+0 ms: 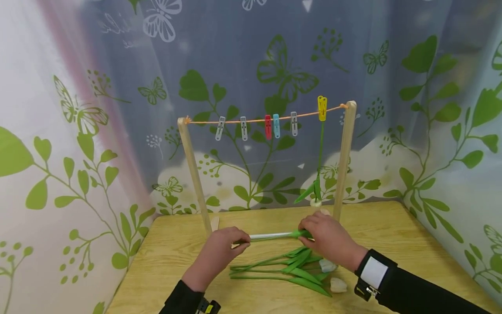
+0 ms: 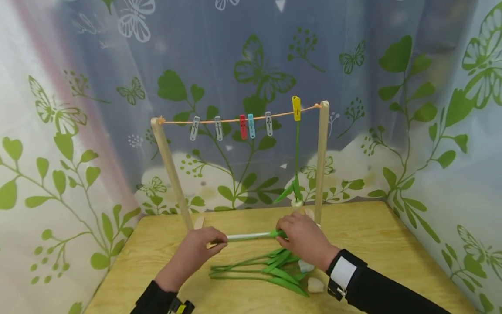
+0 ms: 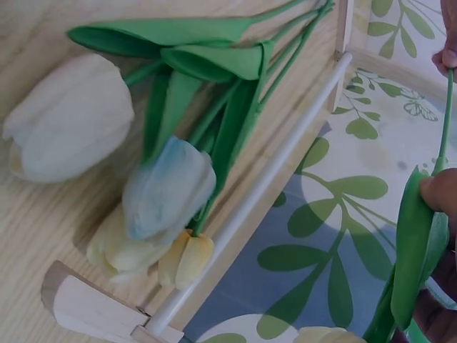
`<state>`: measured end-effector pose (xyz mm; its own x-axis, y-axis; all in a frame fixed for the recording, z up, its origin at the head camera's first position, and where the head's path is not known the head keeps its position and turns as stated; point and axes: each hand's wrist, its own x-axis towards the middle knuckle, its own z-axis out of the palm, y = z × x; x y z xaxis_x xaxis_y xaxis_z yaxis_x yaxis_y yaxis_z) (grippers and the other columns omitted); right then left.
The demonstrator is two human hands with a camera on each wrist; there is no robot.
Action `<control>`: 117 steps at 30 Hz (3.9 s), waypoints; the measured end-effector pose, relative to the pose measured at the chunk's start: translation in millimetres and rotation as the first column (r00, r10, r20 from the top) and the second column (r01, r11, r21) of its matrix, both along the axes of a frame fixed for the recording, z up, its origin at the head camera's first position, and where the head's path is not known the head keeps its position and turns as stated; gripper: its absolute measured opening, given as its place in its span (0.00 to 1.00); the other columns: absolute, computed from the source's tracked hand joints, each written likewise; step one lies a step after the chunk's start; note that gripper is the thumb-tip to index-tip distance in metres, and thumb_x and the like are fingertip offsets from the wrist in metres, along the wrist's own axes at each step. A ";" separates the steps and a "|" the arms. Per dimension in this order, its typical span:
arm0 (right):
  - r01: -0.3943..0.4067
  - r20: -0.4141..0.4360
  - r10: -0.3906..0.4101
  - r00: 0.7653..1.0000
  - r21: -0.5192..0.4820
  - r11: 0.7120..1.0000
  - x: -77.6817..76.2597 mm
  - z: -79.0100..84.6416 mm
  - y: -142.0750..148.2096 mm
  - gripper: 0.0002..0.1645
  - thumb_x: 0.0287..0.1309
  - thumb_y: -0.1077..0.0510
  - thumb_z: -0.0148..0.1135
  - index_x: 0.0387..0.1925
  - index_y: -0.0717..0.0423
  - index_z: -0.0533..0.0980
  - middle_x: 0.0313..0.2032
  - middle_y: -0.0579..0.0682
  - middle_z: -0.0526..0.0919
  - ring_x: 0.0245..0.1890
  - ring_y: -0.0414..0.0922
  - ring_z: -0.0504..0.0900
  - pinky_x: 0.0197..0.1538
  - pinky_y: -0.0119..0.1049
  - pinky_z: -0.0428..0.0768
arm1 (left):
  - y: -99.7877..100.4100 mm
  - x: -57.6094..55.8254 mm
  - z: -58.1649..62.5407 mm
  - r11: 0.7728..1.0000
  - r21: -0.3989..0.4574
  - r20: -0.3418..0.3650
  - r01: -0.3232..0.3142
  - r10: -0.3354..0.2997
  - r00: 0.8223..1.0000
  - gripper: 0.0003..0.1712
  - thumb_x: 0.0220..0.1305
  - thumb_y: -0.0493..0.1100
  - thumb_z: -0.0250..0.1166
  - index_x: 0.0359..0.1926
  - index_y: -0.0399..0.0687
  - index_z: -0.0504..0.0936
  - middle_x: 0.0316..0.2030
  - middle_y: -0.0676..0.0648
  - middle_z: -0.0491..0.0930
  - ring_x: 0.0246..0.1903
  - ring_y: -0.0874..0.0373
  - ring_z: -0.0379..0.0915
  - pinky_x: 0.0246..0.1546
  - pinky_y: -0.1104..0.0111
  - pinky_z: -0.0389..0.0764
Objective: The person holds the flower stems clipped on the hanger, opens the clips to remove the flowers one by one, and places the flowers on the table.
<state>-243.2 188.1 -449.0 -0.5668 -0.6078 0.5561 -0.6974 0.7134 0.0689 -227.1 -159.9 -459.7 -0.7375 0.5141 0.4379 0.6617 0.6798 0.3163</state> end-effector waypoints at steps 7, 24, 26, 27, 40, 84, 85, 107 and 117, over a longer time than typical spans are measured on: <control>0.001 0.004 -0.001 1.000 0.039 0.999 4.8 -9.3 -4.5 0.16 0.58 0.51 0.86 0.41 0.48 0.85 0.36 0.41 0.88 0.37 0.40 0.81 0.39 0.35 0.87 | 0.3 3.8 2.2 0.997 -0.079 -0.138 -0.025 0.014 0.990 0.08 0.70 0.41 0.78 0.46 0.60 0.92 0.42 0.58 0.89 0.43 0.64 0.84 0.46 0.76 0.88; 0.019 0.105 -0.031 0.994 0.110 0.994 19.6 -23.3 -10.6 0.12 0.61 0.49 0.83 0.39 0.43 0.85 0.38 0.38 0.89 0.38 0.40 0.79 0.41 0.43 0.86 | -3.3 8.7 -15.8 0.990 -0.131 -0.044 0.043 -0.049 0.998 0.07 0.67 0.38 0.80 0.40 0.57 0.93 0.36 0.58 0.88 0.37 0.66 0.82 0.37 0.77 0.86; 0.011 0.105 -0.023 0.994 0.115 0.993 21.4 -28.0 -10.5 0.12 0.61 0.49 0.84 0.39 0.43 0.85 0.38 0.38 0.89 0.39 0.40 0.80 0.42 0.43 0.87 | -3.2 8.7 -18.3 0.987 -0.149 -0.018 0.057 -0.061 0.998 0.06 0.66 0.38 0.80 0.40 0.55 0.93 0.35 0.57 0.87 0.36 0.67 0.81 0.37 0.78 0.86; 0.009 0.107 -0.021 0.994 0.115 0.993 22.2 -30.7 -10.5 0.12 0.60 0.48 0.84 0.39 0.42 0.85 0.38 0.37 0.89 0.39 0.40 0.80 0.42 0.43 0.86 | -3.2 8.8 -19.3 0.985 -0.156 -0.002 0.068 -0.069 0.998 0.06 0.66 0.38 0.80 0.40 0.54 0.93 0.35 0.57 0.87 0.36 0.67 0.81 0.37 0.78 0.85; -0.019 0.173 -0.007 0.985 0.147 0.989 30.7 -47.3 -12.1 0.11 0.61 0.46 0.83 0.38 0.40 0.86 0.39 0.36 0.88 0.40 0.38 0.79 0.40 0.43 0.83 | -4.1 10.3 -34.9 0.970 -0.213 0.095 0.121 -0.102 0.990 0.02 0.69 0.40 0.78 0.39 0.53 0.93 0.36 0.58 0.89 0.37 0.69 0.82 0.40 0.78 0.86; 0.059 0.260 -0.110 0.959 0.194 0.979 35.3 -76.0 -20.0 0.10 0.60 0.44 0.83 0.37 0.39 0.88 0.38 0.37 0.84 0.40 0.39 0.71 0.44 0.46 0.78 | 2.0 12.4 -64.3 0.969 -0.215 0.315 0.118 -0.046 0.948 0.06 0.72 0.40 0.76 0.37 0.58 0.91 0.33 0.62 0.88 0.34 0.77 0.77 0.35 0.81 0.82; 0.063 0.262 -0.114 0.958 0.195 0.979 35.5 -76.3 -20.5 0.10 0.60 0.44 0.82 0.36 0.39 0.88 0.38 0.37 0.84 0.40 0.39 0.71 0.44 0.46 0.77 | 1.9 12.3 -65.2 0.969 -0.215 0.314 0.119 -0.047 0.948 0.06 0.72 0.40 0.76 0.37 0.58 0.91 0.33 0.62 0.88 0.33 0.77 0.77 0.35 0.81 0.81; 0.085 0.327 -0.138 0.935 0.170 0.982 35.0 -79.5 -25.1 0.08 0.61 0.47 0.82 0.32 0.38 0.87 0.34 0.34 0.82 0.37 0.40 0.70 0.40 0.41 0.65 | 5.6 12.0 -73.4 0.980 -0.171 0.343 0.101 -0.036 0.939 0.08 0.70 0.40 0.78 0.34 0.58 0.88 0.30 0.63 0.85 0.29 0.78 0.71 0.30 0.82 0.77; 0.089 0.329 -0.148 0.933 0.187 0.978 35.7 -74.4 -24.9 0.06 0.62 0.46 0.81 0.34 0.38 0.89 0.37 0.36 0.85 0.38 0.41 0.73 0.42 0.45 0.73 | 8.8 10.4 -68.2 0.964 -0.248 0.332 0.095 -0.008 0.943 0.09 0.68 0.41 0.79 0.34 0.58 0.88 0.28 0.63 0.83 0.28 0.77 0.70 0.29 0.81 0.76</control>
<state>-207.5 163.2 -523.4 -0.7769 -0.5919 0.2144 -0.6113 0.7908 -0.0319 -216.7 -151.1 -528.0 -0.7858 0.6179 0.0265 0.5886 0.7340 0.3390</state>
